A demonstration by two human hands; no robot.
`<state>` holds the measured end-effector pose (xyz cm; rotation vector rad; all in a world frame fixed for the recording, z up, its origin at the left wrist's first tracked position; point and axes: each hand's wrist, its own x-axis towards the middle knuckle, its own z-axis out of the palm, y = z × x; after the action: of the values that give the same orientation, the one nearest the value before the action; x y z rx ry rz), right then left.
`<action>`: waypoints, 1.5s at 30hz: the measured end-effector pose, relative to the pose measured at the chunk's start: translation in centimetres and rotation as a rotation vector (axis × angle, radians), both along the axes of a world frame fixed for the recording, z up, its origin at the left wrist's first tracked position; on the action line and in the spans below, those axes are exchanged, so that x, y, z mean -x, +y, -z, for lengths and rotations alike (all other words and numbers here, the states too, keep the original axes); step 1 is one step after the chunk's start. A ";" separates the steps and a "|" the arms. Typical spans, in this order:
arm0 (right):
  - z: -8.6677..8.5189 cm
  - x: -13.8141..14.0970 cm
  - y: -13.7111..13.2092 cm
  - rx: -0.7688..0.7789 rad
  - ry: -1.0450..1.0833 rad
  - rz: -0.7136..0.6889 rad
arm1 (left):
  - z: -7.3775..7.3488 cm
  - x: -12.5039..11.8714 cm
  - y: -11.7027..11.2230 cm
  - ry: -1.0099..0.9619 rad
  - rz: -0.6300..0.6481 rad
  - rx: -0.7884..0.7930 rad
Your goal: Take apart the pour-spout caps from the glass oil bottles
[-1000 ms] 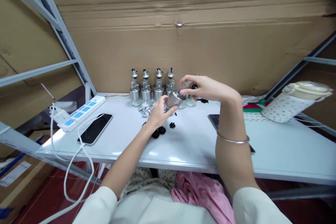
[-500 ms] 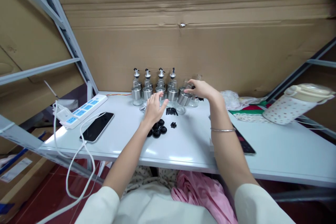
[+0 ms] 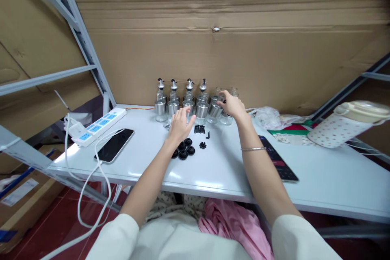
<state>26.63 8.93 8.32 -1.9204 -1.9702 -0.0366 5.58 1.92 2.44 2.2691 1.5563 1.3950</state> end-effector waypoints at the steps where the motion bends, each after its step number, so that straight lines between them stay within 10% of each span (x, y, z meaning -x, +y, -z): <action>1: 0.1 0.2 0.1 -0.007 0.008 0.004 | 0.0 0.0 0.0 0.006 -0.001 0.004; 9: 0.3 1.6 -1.7 -0.035 0.025 0.014 | 0.2 0.3 0.3 0.081 -0.004 0.034; 16: 4.7 3.6 -5.0 0.313 -0.061 -0.141 | 0.3 0.3 0.4 0.108 0.004 0.050; 24: 5.6 3.1 -4.4 0.509 -0.100 -0.116 | 0.4 0.3 0.4 0.091 0.023 0.041; 45: 9.3 0.7 -1.9 0.201 -0.066 -0.320 | 1.0 0.5 0.7 0.017 0.095 0.027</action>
<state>25.90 7.02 -0.98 -1.7123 -2.3814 0.1945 5.07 2.67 1.42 2.3119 1.4423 1.3268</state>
